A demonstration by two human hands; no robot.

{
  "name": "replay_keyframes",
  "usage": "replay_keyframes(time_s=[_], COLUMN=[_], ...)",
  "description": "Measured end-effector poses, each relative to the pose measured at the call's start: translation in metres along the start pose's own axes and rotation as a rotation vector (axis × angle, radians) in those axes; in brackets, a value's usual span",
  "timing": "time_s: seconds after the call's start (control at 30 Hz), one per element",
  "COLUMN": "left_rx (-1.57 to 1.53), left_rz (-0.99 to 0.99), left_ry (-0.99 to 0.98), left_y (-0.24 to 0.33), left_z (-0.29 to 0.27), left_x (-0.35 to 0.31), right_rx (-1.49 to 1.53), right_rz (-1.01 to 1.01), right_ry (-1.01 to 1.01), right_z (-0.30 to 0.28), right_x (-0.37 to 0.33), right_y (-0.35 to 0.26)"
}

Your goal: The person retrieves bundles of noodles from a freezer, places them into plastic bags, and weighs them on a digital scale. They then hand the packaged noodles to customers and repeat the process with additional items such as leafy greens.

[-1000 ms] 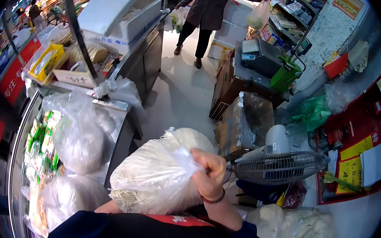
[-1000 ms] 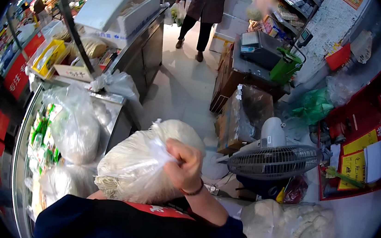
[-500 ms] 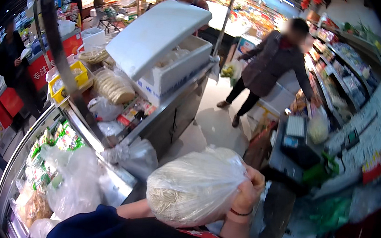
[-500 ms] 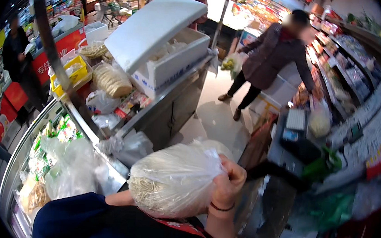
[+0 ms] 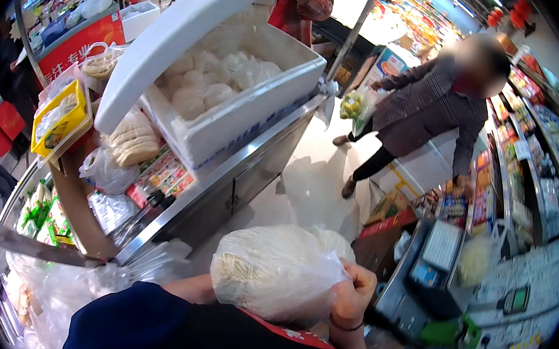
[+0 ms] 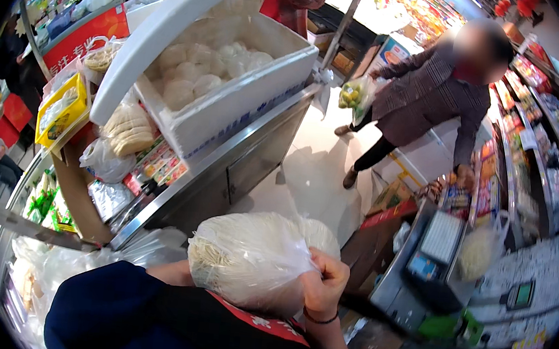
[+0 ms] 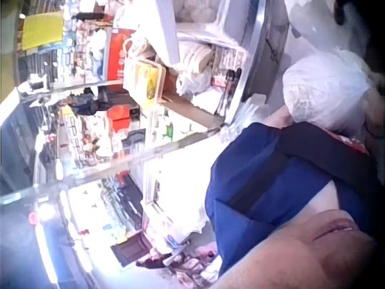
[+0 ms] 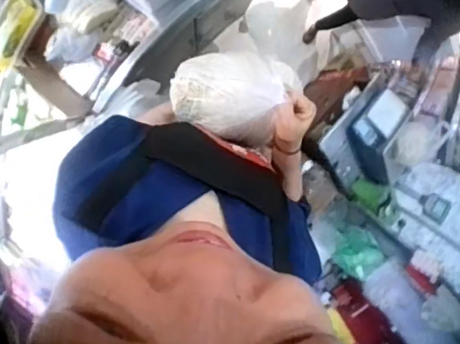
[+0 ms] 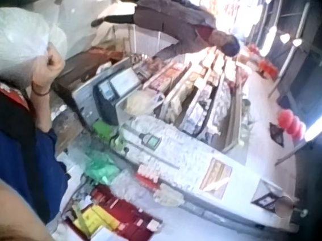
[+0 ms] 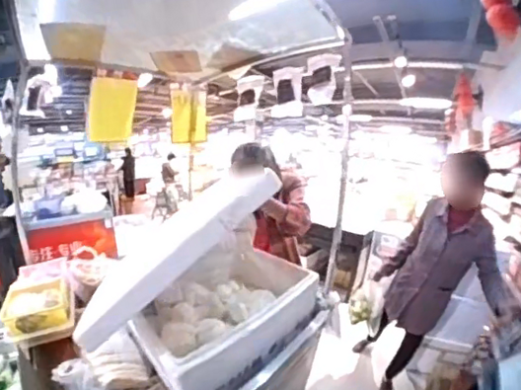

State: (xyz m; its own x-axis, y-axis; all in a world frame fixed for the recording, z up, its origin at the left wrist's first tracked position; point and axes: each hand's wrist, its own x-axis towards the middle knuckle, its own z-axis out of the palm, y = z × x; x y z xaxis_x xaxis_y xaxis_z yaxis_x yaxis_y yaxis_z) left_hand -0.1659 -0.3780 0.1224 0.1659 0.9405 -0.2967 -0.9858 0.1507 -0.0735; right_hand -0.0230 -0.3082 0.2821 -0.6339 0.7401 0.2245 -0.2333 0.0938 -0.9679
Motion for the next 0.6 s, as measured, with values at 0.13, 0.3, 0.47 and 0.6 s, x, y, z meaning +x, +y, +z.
replay_keyframes(time_s=[0.13, 0.3, 0.47, 0.6], left_rx=[-0.07, -0.079, 0.239, 0.918], left_rz=[0.026, 0.074, 0.171, 0.398], left_ry=[-0.073, -0.181, -0.305, 0.033], left_y=[0.053, 0.128, 0.2, 0.212], left_z=[0.032, 0.099, 0.157, 0.183], left_x=[0.074, 0.132, 0.191, 0.281], right_rx=[-0.179, -0.196, -0.198, -0.2], right_rz=[0.084, 0.093, 0.064, 0.124], right_ry=[0.059, -0.011, -0.145, -0.126], right_z=[-0.053, -0.097, -0.161, -0.219], right_x=[0.079, 0.174, 0.25, 0.323], right_y=[0.014, -0.002, 0.025, 0.048])
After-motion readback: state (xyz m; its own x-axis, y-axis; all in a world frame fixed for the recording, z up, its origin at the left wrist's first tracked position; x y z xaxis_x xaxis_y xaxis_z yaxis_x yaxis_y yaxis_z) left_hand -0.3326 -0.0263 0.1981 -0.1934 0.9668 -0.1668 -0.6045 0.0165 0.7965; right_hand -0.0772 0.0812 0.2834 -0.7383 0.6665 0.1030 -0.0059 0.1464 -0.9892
